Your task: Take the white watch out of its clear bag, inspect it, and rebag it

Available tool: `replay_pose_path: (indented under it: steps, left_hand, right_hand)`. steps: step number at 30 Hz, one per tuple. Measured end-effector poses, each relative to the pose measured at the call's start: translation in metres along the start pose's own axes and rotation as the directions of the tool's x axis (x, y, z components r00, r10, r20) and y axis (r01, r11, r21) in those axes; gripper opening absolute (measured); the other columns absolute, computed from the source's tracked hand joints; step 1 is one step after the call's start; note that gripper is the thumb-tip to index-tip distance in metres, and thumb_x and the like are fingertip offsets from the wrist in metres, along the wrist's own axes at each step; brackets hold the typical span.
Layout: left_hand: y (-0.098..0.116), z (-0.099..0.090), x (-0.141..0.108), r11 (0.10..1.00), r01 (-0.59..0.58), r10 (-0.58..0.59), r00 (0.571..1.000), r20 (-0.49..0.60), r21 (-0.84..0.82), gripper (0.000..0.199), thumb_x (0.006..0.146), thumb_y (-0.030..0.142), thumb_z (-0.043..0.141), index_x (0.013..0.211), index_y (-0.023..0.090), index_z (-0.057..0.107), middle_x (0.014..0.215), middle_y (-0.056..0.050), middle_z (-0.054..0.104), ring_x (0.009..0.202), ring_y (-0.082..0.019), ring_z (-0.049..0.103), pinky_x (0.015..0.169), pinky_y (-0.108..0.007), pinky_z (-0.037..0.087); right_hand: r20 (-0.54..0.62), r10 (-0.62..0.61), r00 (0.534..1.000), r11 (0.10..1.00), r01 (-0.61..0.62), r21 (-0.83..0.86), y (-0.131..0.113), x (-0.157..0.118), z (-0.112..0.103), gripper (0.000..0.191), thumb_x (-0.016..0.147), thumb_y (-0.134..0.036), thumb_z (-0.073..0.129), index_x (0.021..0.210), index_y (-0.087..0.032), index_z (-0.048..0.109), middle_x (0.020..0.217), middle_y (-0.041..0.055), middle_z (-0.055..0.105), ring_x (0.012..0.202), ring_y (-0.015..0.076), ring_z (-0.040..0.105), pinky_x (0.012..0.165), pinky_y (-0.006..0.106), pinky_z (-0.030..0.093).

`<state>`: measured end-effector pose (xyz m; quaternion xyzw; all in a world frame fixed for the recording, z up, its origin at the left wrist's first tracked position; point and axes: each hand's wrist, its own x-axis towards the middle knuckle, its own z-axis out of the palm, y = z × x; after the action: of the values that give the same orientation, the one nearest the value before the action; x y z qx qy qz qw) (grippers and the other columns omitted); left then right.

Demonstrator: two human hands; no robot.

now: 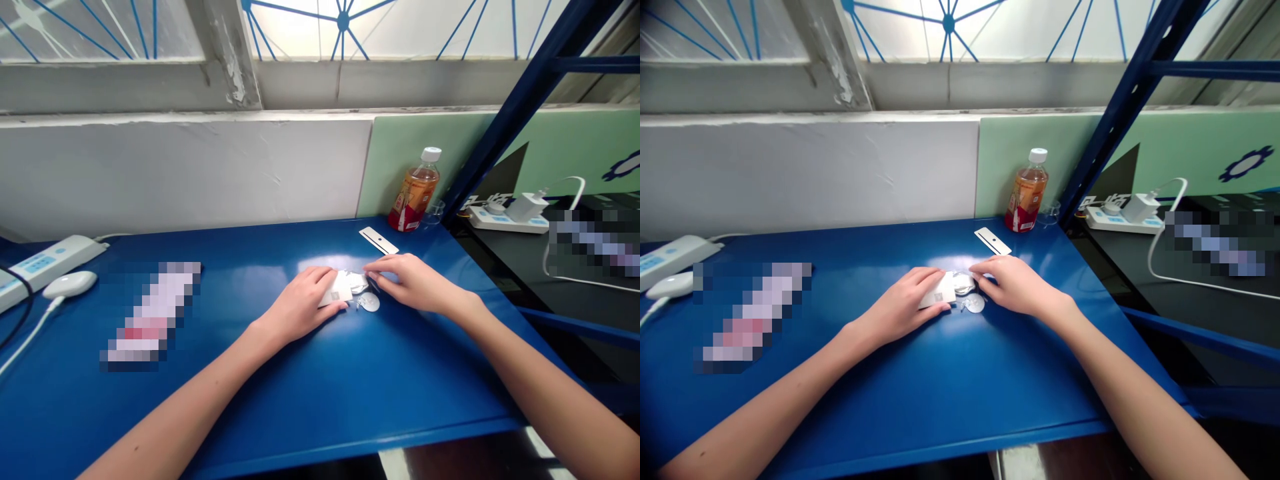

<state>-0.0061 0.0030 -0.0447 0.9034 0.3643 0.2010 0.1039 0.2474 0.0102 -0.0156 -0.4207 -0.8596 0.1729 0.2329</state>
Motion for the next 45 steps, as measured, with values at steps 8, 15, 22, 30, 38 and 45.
replay_pose_path:
  steps: [8,15,22,30,38,45]
  left_hand:
    - [0.007,0.002,0.001,1.000,0.013,-0.013,1.000,-0.027,0.017,0.041,0.092,0.040,0.061,0.124,0.015,0.055,0.126,-0.017,0.060,0.117,-0.031,0.056,0.098,-0.046,0.047]
    - [0.008,0.005,0.000,1.000,0.026,-0.026,0.999,-0.030,-0.002,0.038,0.092,0.036,0.062,0.122,0.015,0.054,0.125,-0.016,0.060,0.116,-0.030,0.055,0.099,-0.045,0.047]
    - [0.007,0.007,0.000,1.000,0.027,-0.027,0.999,-0.047,0.008,0.037,0.094,0.037,0.059,0.124,0.016,0.053,0.126,-0.015,0.060,0.116,-0.030,0.056,0.100,-0.046,0.047]
    - [0.006,0.010,-0.002,0.993,0.036,-0.036,0.999,-0.008,0.112,0.046,0.096,0.044,0.053,0.131,0.014,0.052,0.133,-0.015,0.058,0.125,-0.031,0.051,0.107,-0.049,0.038]
    - [0.012,0.009,-0.002,0.961,0.122,-0.164,0.974,0.155,0.249,0.059,0.100,0.051,0.039,0.146,0.014,0.039,0.153,-0.017,0.039,0.144,-0.034,0.030,0.113,-0.056,0.026]
    - [0.011,0.007,-0.003,0.956,0.088,-0.146,0.970,0.197,0.279,0.060,0.103,0.049,0.026,0.149,0.011,0.034,0.155,-0.016,0.034,0.145,-0.033,0.026,0.114,-0.052,0.024]
  right_hand:
    - [0.064,0.095,0.993,0.992,-0.100,0.080,-0.014,-0.006,0.009,0.031,0.091,-0.022,0.050,0.116,-0.021,0.068,0.094,0.0082,0.076,0.087,0.0269,0.070,0.072,0.035,0.053]
    - [0.134,0.175,0.975,0.944,-0.205,0.258,-0.025,-0.008,0.022,0.042,0.097,-0.031,0.044,0.136,-0.019,0.052,0.107,0.0110,0.074,0.100,0.0283,0.069,0.078,0.039,0.056]
    - [0.176,0.321,0.931,0.808,-0.366,0.463,-0.029,-0.006,0.031,0.060,0.094,-0.036,0.049,0.149,-0.014,0.035,0.140,0.0181,0.055,0.131,0.0317,0.052,0.107,0.050,0.041]
    - [0.130,0.428,0.894,0.762,-0.434,0.480,-0.019,-0.001,0.039,0.061,0.093,-0.041,0.051,0.146,-0.013,0.040,0.148,0.0158,0.047,0.137,0.0300,0.043,0.112,0.048,0.036]
    - [-0.077,0.342,0.937,0.928,-0.324,0.186,-0.027,0.001,0.024,0.039,0.091,-0.029,0.049,0.125,-0.014,0.063,0.112,0.0111,0.073,0.100,0.0277,0.069,0.086,0.041,0.052]
    - [-0.127,0.404,0.906,0.914,-0.405,0.017,-0.024,0.000,0.021,0.034,0.088,-0.025,0.050,0.116,-0.018,0.068,0.097,0.0050,0.077,0.072,0.0238,0.070,0.069,0.037,0.052]
